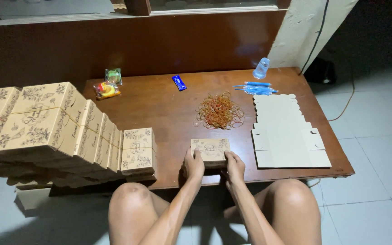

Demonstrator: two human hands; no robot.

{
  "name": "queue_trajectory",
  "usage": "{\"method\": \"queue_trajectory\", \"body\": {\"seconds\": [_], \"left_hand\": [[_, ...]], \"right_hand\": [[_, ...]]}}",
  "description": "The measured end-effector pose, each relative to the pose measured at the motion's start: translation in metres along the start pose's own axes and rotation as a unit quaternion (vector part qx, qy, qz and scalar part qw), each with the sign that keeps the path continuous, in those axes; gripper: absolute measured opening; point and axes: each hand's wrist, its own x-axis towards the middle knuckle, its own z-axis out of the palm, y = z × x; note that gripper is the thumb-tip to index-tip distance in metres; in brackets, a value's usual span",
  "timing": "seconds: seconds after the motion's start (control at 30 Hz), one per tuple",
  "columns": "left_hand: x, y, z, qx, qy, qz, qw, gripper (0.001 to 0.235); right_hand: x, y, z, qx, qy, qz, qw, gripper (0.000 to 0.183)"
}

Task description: Folding cardboard sheets into boxes, placing a small item inside, and securing the box with a rubber band.

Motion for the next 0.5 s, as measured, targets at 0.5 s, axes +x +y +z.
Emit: {"method": "queue_trajectory", "body": {"seconds": [0.5], "left_hand": [[-0.042,0.084,-0.038,-0.279,-0.047,0.076,0.956,0.056]], "right_hand": [[-0.018,-0.059,0.041,0.096,0.000,0.015,0.995,0.092]]}}
